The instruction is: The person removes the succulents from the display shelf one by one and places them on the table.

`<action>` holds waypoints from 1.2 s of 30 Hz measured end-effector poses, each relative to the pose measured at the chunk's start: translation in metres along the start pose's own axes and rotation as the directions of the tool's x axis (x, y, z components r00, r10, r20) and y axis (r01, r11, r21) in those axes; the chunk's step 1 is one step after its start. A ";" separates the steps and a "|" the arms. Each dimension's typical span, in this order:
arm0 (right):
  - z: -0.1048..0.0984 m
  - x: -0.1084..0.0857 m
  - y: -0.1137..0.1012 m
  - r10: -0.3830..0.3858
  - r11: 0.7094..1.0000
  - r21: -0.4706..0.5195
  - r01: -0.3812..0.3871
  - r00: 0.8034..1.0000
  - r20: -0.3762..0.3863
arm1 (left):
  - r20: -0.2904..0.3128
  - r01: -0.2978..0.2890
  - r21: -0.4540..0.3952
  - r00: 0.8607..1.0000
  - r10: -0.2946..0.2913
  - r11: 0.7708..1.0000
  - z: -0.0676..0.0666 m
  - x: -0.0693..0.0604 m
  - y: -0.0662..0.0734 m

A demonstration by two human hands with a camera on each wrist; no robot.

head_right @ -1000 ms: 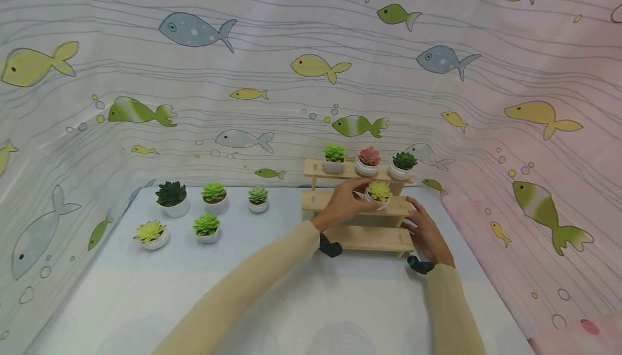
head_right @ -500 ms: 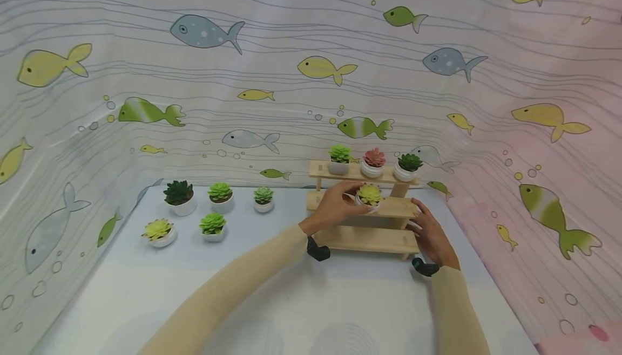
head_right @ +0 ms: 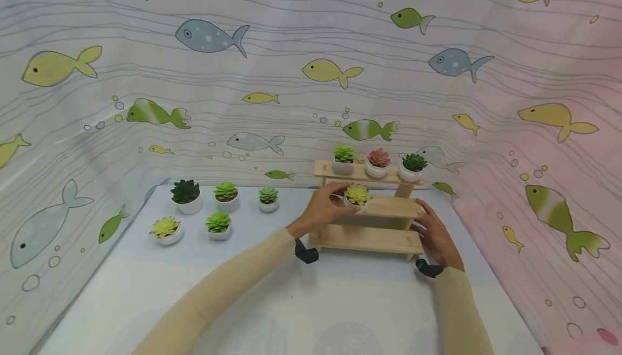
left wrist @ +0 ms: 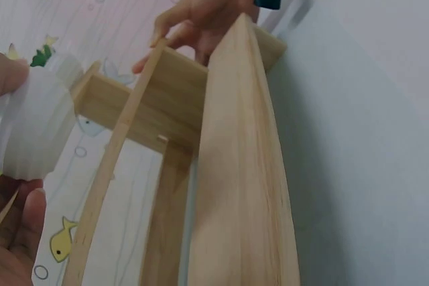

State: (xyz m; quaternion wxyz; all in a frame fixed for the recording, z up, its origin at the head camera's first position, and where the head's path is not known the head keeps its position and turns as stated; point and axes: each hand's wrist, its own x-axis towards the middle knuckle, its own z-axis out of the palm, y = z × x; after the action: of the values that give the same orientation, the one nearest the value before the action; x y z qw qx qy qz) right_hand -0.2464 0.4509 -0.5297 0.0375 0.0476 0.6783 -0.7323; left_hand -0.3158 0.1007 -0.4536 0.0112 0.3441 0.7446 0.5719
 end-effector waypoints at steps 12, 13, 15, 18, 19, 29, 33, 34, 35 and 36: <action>-0.001 0.002 0.001 -0.012 1.000 -0.018 0.012 0.999 0.036 | -0.015 0.011 0.045 1.000 -0.011 0.999 -0.021 -0.017 0.001; 0.000 0.002 0.001 -0.011 1.000 -0.013 0.011 0.999 0.034 | -0.020 0.013 0.045 1.000 -0.012 0.999 -0.023 -0.019 0.000; 0.000 0.001 0.000 -0.010 1.000 -0.015 0.011 0.999 0.033 | -0.029 0.020 0.046 0.999 -0.019 0.999 -0.027 -0.022 -0.001; 0.000 0.000 -0.001 -0.011 1.000 -0.012 0.012 0.999 0.033 | -0.045 0.040 0.054 0.998 -0.038 0.998 -0.033 -0.027 -0.003; -0.001 0.000 -0.001 -0.012 1.000 -0.007 0.012 0.999 0.036 | -0.051 0.047 0.055 0.998 -0.044 0.997 -0.035 -0.029 -0.004; -0.004 0.002 0.002 -0.009 1.000 0.001 0.009 0.999 0.049 | -0.070 0.044 0.068 0.997 -0.039 0.997 -0.053 -0.046 -0.012; -0.005 0.002 0.004 -0.024 1.000 0.000 0.024 0.998 0.058 | -0.083 0.037 0.105 0.996 -0.029 0.994 -0.060 -0.054 -0.018; -0.005 0.002 0.004 -0.029 1.000 0.000 0.030 0.998 0.063 | -0.087 0.037 0.111 0.996 -0.027 0.993 -0.061 -0.055 -0.019; -0.006 0.001 0.004 -0.035 0.999 0.003 0.035 0.997 0.068 | -0.091 0.037 0.119 0.995 -0.026 0.992 -0.063 -0.057 -0.021; -0.006 0.001 0.004 -0.041 0.999 0.007 0.040 0.996 0.073 | -0.095 0.038 0.125 0.995 -0.026 0.991 -0.065 -0.059 -0.022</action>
State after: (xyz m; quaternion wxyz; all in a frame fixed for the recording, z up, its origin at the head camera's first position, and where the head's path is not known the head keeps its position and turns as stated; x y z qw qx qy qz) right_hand -0.2471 0.4566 -0.5345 0.0475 0.0070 0.6754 -0.7359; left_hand -0.3080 0.0127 -0.4723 -0.0364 0.3051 0.7844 0.5389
